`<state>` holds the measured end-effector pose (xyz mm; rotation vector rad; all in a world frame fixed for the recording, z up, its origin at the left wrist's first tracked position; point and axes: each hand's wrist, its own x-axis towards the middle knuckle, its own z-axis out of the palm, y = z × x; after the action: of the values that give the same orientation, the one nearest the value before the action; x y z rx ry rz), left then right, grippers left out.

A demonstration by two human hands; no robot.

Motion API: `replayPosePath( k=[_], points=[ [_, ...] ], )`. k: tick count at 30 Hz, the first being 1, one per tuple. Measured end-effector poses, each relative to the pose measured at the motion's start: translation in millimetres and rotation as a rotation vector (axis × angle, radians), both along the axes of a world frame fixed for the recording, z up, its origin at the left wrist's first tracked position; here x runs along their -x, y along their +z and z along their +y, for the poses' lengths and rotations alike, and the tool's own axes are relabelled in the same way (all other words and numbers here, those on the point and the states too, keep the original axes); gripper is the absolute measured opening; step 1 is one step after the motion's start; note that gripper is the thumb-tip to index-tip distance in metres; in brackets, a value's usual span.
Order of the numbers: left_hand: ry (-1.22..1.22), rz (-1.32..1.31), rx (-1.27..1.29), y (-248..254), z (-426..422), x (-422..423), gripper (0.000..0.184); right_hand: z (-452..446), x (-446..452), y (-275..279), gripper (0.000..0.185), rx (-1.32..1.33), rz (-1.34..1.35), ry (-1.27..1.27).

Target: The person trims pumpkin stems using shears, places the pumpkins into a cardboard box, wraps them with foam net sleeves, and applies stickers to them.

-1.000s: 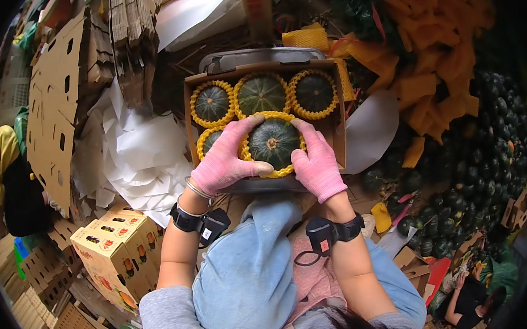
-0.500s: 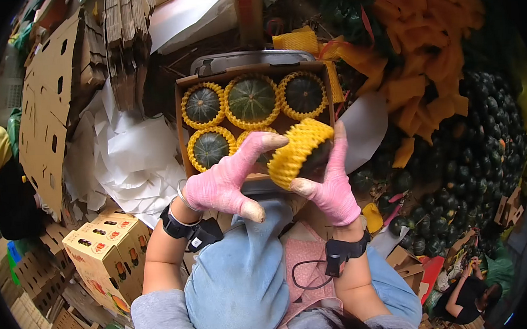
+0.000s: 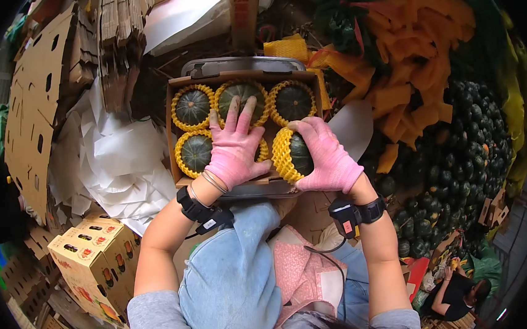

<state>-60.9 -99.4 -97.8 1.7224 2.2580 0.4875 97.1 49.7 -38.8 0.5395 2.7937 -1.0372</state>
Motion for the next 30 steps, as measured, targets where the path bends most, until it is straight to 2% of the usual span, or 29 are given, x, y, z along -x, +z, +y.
replayPosePath(
  k=[6,10,18,21,22,23,25,26,27,28,29,30],
  points=[
    [0.032,0.027,-0.019,-3.0,2.6,-2.5,0.074,3.6,8.1,3.0,0.088,0.007,-0.102,0.118],
    [0.028,0.032,-0.015,-1.6,2.8,-2.8,0.072,9.5,21.8,-5.0,0.089,0.101,-0.241,0.161],
    [0.029,-0.002,0.028,2.1,-1.9,-2.6,0.072,-10.9,20.6,-13.3,0.088,-0.064,-0.226,-0.161],
    [0.028,0.019,0.012,-2.5,-2.8,-2.4,0.071,-24.0,23.4,-25.5,0.085,-0.168,-0.239,-0.211],
    [0.028,0.031,0.010,-7.3,-2.4,-2.9,0.072,-27.3,22.1,-32.1,0.084,-0.178,-0.216,-0.213],
    [0.003,0.033,-0.013,-7.4,-3.4,0.1,0.072,-31.2,15.6,-49.0,0.084,-0.215,-0.078,-0.220],
    [-0.090,0.026,0.017,12.5,-5.5,10.9,0.058,-35.5,15.9,-56.7,0.082,-0.234,-0.084,-0.225],
    [-0.063,-0.078,-0.113,34.1,-8.6,19.7,0.050,-37.3,17.1,-52.8,0.079,-0.251,-0.103,-0.217],
    [0.072,-0.250,-0.369,62.5,-16.2,28.1,0.042,-39.6,20.6,-46.1,0.075,-0.291,-0.169,-0.197],
    [0.225,-0.484,-0.750,97.8,-25.8,34.4,0.035,-41.8,27.3,-32.5,0.066,-0.302,-0.317,-0.180],
    [0.275,-0.700,-1.184,129.5,-32.2,41.9,0.030,-49.5,29.6,-49.3,0.067,-0.368,-0.289,-0.258],
    [0.107,-0.749,-1.324,161.5,-31.7,32.5,0.027,-57.8,34.5,-65.4,0.069,-0.439,-0.237,-0.281]
  ],
)
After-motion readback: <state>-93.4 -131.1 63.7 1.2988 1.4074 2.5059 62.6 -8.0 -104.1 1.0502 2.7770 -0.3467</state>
